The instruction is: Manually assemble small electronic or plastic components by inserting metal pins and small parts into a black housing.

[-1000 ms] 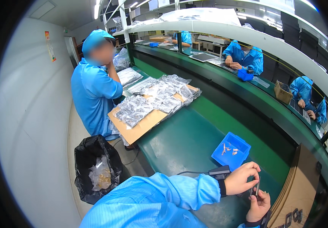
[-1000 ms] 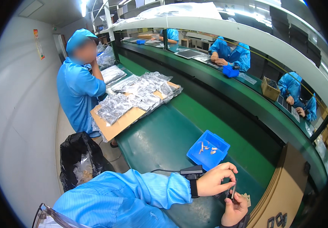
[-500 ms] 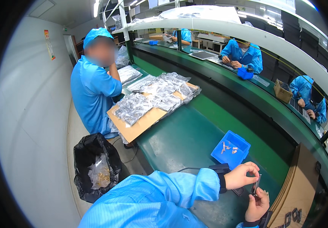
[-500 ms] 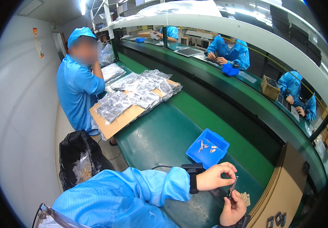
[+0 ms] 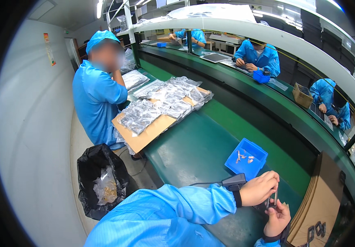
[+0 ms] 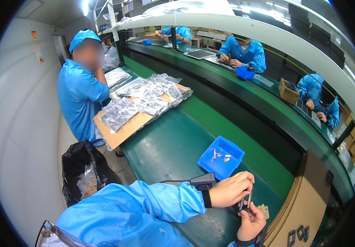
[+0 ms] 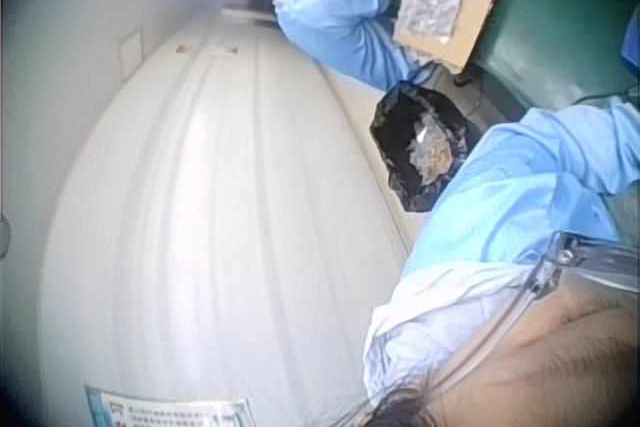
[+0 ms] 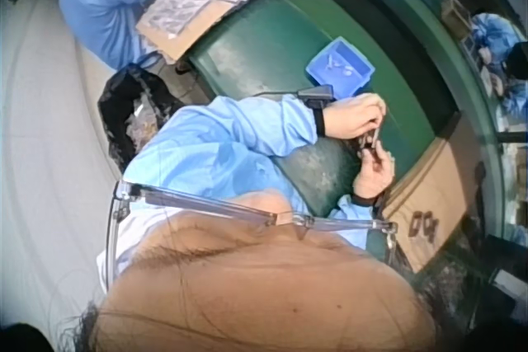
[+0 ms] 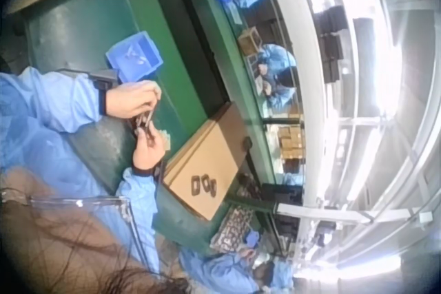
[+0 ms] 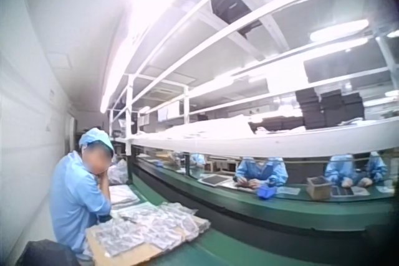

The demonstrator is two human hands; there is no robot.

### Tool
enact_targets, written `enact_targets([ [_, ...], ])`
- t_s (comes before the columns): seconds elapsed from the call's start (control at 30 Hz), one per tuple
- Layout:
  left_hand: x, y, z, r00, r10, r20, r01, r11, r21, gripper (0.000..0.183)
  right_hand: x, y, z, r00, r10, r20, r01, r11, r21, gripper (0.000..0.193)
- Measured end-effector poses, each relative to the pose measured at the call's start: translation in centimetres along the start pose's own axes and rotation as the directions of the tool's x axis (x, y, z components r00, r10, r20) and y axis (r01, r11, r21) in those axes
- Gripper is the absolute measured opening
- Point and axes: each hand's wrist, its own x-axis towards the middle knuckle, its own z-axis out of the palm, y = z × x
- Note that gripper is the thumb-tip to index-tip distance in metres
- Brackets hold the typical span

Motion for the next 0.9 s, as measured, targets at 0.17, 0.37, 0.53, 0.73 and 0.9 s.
enact_targets([
  [0.17,0.4,-0.5,-1.1,0.993,0.08,-0.084,-0.084,0.995,-0.047,0.008,0.5,-1.4,1.2,0.978,0.179,-0.105,-0.166,0.979,0.117,0.034],
  [0.37,2.0,-4.5,-4.9,0.926,-0.164,-0.34,0.281,0.901,0.329,0.005,1.4,-1.6,1.3,0.961,0.264,-0.085,-0.24,0.945,0.22,0.038],
  [0.53,2.0,-6.7,-6.9,0.931,-0.154,-0.33,0.315,0.795,0.518,0.008,1.2,-1.8,0.8,0.958,0.285,-0.021,-0.267,0.919,0.289,0.033],
  [0.73,2.3,-3.8,-5.3,0.952,-0.17,-0.255,0.239,0.933,0.271,0.019,0.6,-1.1,0.5,0.963,0.268,0.033,-0.265,0.918,0.295,0.03],
  [0.9,0.5,0.3,-1.5,0.868,-0.358,0.343,0.493,0.695,-0.523,0.034,0.4,-1.1,0.8,0.968,0.229,0.1,-0.249,0.908,0.336,0.025],
])
